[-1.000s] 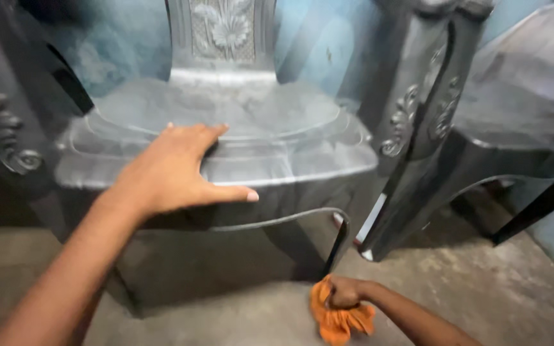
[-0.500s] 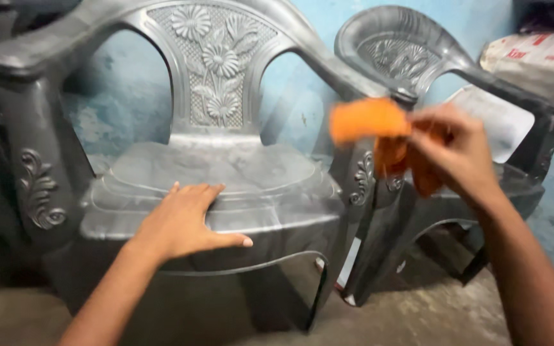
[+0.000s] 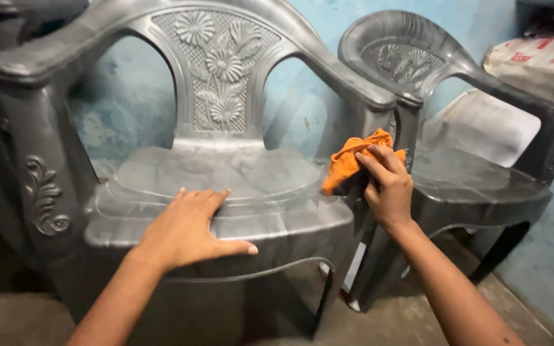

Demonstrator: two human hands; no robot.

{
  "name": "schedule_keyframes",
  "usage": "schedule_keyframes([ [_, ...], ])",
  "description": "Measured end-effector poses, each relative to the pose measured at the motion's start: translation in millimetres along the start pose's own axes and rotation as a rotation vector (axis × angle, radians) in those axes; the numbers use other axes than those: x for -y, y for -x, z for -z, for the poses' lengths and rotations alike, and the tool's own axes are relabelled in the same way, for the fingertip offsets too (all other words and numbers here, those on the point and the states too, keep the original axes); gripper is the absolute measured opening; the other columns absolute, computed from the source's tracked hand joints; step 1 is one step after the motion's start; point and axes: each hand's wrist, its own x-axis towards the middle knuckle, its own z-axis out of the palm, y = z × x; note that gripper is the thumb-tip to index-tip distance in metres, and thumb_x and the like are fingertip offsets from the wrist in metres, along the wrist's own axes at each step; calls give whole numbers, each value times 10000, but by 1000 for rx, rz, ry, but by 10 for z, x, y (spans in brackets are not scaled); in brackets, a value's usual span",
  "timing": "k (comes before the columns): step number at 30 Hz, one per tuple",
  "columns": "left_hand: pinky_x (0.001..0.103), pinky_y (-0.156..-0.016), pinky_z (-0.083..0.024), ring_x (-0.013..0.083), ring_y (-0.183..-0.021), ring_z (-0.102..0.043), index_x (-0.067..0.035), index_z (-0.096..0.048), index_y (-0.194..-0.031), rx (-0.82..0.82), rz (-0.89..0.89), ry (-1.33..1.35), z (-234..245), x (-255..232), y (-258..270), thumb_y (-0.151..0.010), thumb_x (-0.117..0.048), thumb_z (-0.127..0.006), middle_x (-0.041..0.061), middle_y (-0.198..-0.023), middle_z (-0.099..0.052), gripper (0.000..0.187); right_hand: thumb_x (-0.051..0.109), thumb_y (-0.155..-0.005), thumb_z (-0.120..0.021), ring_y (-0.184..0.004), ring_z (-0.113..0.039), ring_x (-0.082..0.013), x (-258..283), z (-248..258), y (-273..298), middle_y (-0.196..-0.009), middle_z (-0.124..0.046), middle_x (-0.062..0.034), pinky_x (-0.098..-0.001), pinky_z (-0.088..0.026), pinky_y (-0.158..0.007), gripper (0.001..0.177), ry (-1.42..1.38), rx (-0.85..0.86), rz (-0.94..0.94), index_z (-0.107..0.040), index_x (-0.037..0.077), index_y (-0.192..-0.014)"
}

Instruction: The person wipes the seat, armrests, and legs of a grey plastic chair using an orange cloth. The cleaning process involves wiping various surfaces of the chair in a repetitive manner.

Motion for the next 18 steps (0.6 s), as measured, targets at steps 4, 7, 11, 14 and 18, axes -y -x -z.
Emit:
schedule_keyframes([
  [4,506,-1196,-236,344,-1330,-495,-31,-510,-1464,-29,-18,-9,-40,8,-2,-536,-834,-753,171,-1410,-561,1251,-84,-754,-630,-1190,-662,-322,11,93,252,-1293,-677,-106,-405,-546,-974,494,-39,95,-13,-741,126,-1186],
  [7,504,-1202,-244,340,-1342,-495,-14,-509,-1412,-31,-29,-25,-56,22,-16,-542,-846,-749,168,-1425,-558,1228,-72,-678,-659,-1163,-661,-324,119,236,444,-1252,-685,-106,-419,-533,-872,529,11,253,-39,-756,130,-1157],
  [11,515,-1208,-231,332,-1353,-482,-32,-499,-1429,-16,-13,-11,-46,32,-22,-535,-851,-750,163,-1413,-564,1238,-35,-628,-671,-1147,-669,-302,144,481,183,-1231,-700,-64,-404,-551,-942,466,12,423,47,-742,118,-1063],
  [14,512,-1217,-229,325,-1354,-483,-39,-496,-1433,-12,-5,6,-67,29,-9,-530,-848,-748,152,-1404,-574,1238,-40,-687,-655,-1193,-622,-360,77,554,-439,-1274,-655,-120,-437,-522,-981,396,44,255,282,-715,74,-1061],
  [18,514,-1214,-225,322,-1361,-477,-32,-494,-1434,-4,2,5,-52,18,-6,-531,-846,-754,154,-1409,-569,1243,-8,-755,-678,-1208,-604,-376,74,293,-1113,-1241,-635,-150,-449,-487,-1010,335,117,291,362,-708,57,-1082],
])
